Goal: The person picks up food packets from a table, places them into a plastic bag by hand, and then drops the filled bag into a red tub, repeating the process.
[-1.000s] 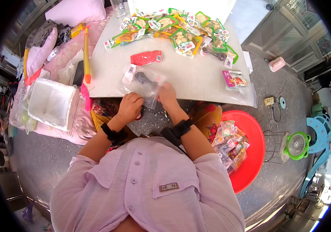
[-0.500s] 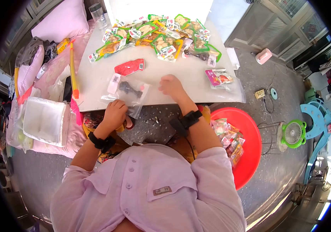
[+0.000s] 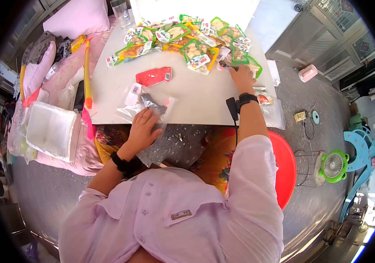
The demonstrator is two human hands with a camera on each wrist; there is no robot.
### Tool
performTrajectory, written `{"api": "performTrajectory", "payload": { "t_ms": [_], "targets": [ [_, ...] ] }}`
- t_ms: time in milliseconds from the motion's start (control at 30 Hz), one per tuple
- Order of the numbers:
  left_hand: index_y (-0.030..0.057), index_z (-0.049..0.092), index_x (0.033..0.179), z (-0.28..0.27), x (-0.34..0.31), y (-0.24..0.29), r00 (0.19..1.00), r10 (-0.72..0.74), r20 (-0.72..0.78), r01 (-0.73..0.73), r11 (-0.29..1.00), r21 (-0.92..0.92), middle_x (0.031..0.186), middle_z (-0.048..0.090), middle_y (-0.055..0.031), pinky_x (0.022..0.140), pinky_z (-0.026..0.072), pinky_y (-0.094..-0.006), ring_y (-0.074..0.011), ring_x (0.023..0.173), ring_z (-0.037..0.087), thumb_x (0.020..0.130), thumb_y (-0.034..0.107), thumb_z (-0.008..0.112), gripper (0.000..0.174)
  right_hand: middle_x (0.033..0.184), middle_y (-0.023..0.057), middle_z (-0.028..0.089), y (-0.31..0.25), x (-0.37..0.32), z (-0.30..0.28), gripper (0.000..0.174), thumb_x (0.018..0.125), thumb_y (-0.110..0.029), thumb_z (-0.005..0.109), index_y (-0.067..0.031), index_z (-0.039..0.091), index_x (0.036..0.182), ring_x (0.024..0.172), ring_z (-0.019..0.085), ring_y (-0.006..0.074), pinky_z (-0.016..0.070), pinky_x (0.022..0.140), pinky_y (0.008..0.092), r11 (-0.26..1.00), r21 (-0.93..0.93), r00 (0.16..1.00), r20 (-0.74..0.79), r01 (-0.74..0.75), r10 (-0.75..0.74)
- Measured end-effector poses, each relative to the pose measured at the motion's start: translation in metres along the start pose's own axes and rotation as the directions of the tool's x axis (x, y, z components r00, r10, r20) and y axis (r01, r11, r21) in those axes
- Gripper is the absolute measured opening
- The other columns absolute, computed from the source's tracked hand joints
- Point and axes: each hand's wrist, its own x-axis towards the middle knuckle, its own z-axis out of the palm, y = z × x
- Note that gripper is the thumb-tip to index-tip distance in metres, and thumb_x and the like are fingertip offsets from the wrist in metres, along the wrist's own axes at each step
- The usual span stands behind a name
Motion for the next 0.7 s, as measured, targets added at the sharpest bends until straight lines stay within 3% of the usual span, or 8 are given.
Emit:
{"api": "performTrajectory", "payload": {
  "t_ms": [133, 233, 267, 367, 400, 500, 600, 700],
  "targets": [
    [0.0063, 0.049, 0.105, 0.002, -0.002, 0.000, 0.999, -0.012, -0.035, 0.012, 1.000, 0.004, 0.113, 0.042, -0.0160, 0.090, 0.0281, -0.0424, -0.0333, 0.110, 0.035, 0.069, 0.029, 0.060, 0.044, 0.112, 0.0097, 0.045, -0.013, -0.017, 0.001, 0.049, 0.068, -0.046, 0.054, -0.0107, 0.051, 0.102, 0.102, 0.043, 0.0298, 0.0352, 0.080, 0.0489, 0.992, -0.039, 0.992, 0.035, 0.122, -0.121],
    [0.0102, 0.048, 0.107, 0.007, -0.002, 0.000, 0.998, -0.035, -0.049, 0.037, 0.999, 0.033, 0.112, 0.042, -0.0142, 0.091, 0.0264, -0.0414, -0.0321, 0.109, 0.035, 0.066, 0.031, 0.060, 0.048, 0.111, 0.0094, 0.047, -0.023, -0.034, -0.004, 0.048, 0.068, -0.047, 0.054, -0.0121, 0.054, 0.100, 0.100, 0.045, 0.0280, 0.0380, 0.079, 0.0439, 0.963, 0.022, 0.945, 0.188, 0.268, -0.267],
    [0.0104, 0.048, 0.108, 0.007, -0.002, 0.001, 0.998, -0.051, -0.033, 0.052, 0.998, 0.040, 0.112, 0.042, -0.0142, 0.092, 0.0258, -0.0417, -0.0323, 0.110, 0.034, 0.066, 0.032, 0.060, 0.049, 0.106, 0.0125, 0.050, -0.027, -0.042, -0.007, 0.049, 0.069, -0.045, 0.054, -0.0080, 0.054, 0.101, 0.096, 0.047, 0.0289, 0.0394, 0.079, 0.0390, 0.941, -0.003, 0.916, 0.234, 0.337, -0.327],
    [0.0099, 0.048, 0.108, 0.003, 0.000, 0.007, 0.996, -0.093, 0.007, 0.092, 0.994, 0.056, 0.114, 0.041, -0.0146, 0.093, 0.0243, -0.0427, -0.0327, 0.111, 0.033, 0.065, 0.035, 0.061, 0.051, 0.097, 0.0160, 0.052, -0.033, -0.066, -0.008, 0.051, 0.071, -0.041, 0.054, -0.0011, 0.051, 0.101, 0.092, 0.049, 0.0298, 0.0396, 0.078, 0.0387, 0.826, 0.295, 0.826, 0.162, 0.481, -0.539],
    [0.0090, 0.048, 0.107, 0.002, 0.000, 0.010, 0.994, -0.105, 0.013, 0.104, 0.993, 0.061, 0.116, 0.040, -0.0149, 0.093, 0.0239, -0.0431, -0.0325, 0.112, 0.032, 0.064, 0.036, 0.062, 0.052, 0.093, 0.0191, 0.053, -0.034, -0.072, -0.004, 0.054, 0.071, -0.038, 0.056, 0.0044, 0.049, 0.103, 0.092, 0.050, 0.0312, 0.0392, 0.079, 0.0381, 0.813, 0.475, 0.889, 0.125, 0.336, -0.440],
    [0.0081, 0.049, 0.107, 0.000, 0.000, 0.016, 0.993, -0.122, -0.001, 0.122, 0.990, 0.076, 0.117, 0.039, -0.0151, 0.094, 0.0232, -0.0437, -0.0324, 0.113, 0.031, 0.063, 0.038, 0.063, 0.055, 0.095, 0.0186, 0.052, -0.028, -0.073, -0.005, 0.056, 0.070, -0.042, 0.055, 0.0037, 0.049, 0.102, 0.092, 0.049, 0.0313, 0.0385, 0.079, 0.0385, 0.914, 0.230, 0.940, -0.152, 0.333, -0.304],
    [0.0075, 0.049, 0.107, 0.003, 0.003, 0.020, 0.990, -0.143, 0.007, 0.143, 0.988, 0.065, 0.117, 0.040, -0.0152, 0.094, 0.0232, -0.0434, -0.0323, 0.113, 0.031, 0.063, 0.037, 0.063, 0.055, 0.097, 0.0179, 0.052, -0.037, -0.089, -0.027, 0.054, 0.070, -0.045, 0.052, 0.0014, 0.053, 0.096, 0.091, 0.049, 0.0317, 0.0381, 0.079, 0.0391, 0.985, 0.104, 0.982, 0.119, 0.134, -0.147],
    [0.0068, 0.049, 0.106, 0.007, 0.004, 0.019, 0.987, -0.160, 0.012, 0.158, 0.985, 0.066, 0.116, 0.041, -0.0151, 0.094, 0.0238, -0.0428, -0.0323, 0.113, 0.032, 0.063, 0.036, 0.063, 0.054, 0.099, 0.0163, 0.051, -0.041, -0.083, 0.004, 0.050, 0.070, -0.047, 0.050, -0.0007, 0.056, 0.087, 0.091, 0.049, 0.0315, 0.0382, 0.077, 0.0391, 0.966, -0.001, 0.939, 0.236, 0.257, -0.250]
  ]
}}
